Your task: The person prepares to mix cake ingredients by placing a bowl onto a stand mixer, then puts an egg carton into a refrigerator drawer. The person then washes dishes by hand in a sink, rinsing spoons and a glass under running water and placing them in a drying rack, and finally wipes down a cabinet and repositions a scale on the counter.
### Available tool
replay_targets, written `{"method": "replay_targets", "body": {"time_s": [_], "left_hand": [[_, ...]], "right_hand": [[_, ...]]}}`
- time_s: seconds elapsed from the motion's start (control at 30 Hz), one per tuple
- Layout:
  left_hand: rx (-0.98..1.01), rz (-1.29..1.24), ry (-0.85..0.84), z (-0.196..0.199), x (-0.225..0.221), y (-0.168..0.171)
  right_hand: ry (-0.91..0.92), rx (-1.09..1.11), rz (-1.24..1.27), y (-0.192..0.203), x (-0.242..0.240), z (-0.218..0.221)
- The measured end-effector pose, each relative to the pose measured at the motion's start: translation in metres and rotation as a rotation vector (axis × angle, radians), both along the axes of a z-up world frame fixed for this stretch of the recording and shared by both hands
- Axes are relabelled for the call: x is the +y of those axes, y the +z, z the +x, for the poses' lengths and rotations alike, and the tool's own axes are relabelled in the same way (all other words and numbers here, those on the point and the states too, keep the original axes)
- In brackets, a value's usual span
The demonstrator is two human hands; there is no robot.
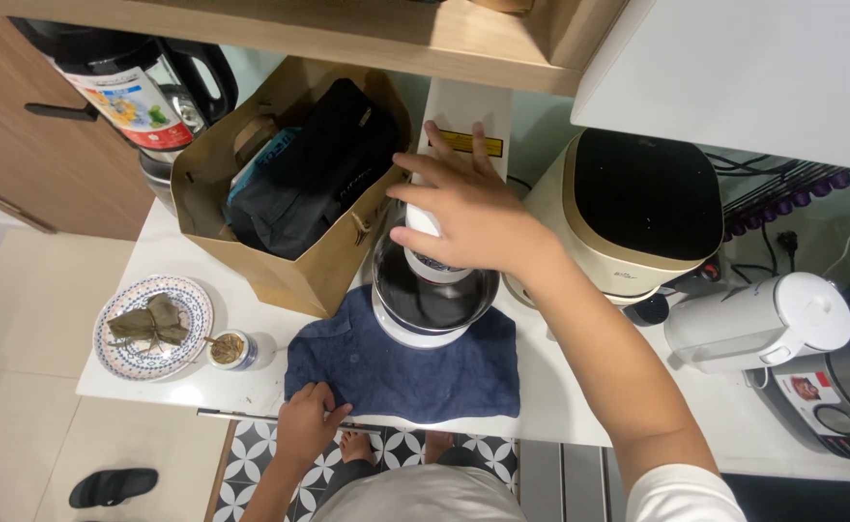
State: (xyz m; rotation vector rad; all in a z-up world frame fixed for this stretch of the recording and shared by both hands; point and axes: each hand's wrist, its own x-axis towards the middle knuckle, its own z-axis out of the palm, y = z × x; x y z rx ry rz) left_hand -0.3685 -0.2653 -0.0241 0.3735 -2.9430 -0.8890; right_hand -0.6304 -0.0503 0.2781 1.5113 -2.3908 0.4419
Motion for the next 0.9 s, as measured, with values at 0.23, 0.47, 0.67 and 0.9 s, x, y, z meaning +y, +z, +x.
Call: {"method": "replay_targets", "body": {"time_s": [0.23,0.47,0.67,0.9], "left_hand": [[-0.022,0.030,0.013,-0.0004,0.0009,-0.0006],[-0.018,0.025,0.004,-0.0019,-0.0008,-0.0042],[-0.070,0.034,0.015,-0.0021,-0.0003,-0.0030],[-0.050,0.030,0.014,-0.0022,-0.0003,-0.0028]], "right_hand": [[-0.015,-0.058,0.004,0.0007,0.0000,-0.0001],[-0.074,-0.090,0.110,0.0037,-0.0035,-0.0022],[-0.085,-0.085,0.098,0.0019,-0.0041,-0.0026],[-0.083,-0.095,0.123,0.0040,-0.0050,-0.0032]]}}
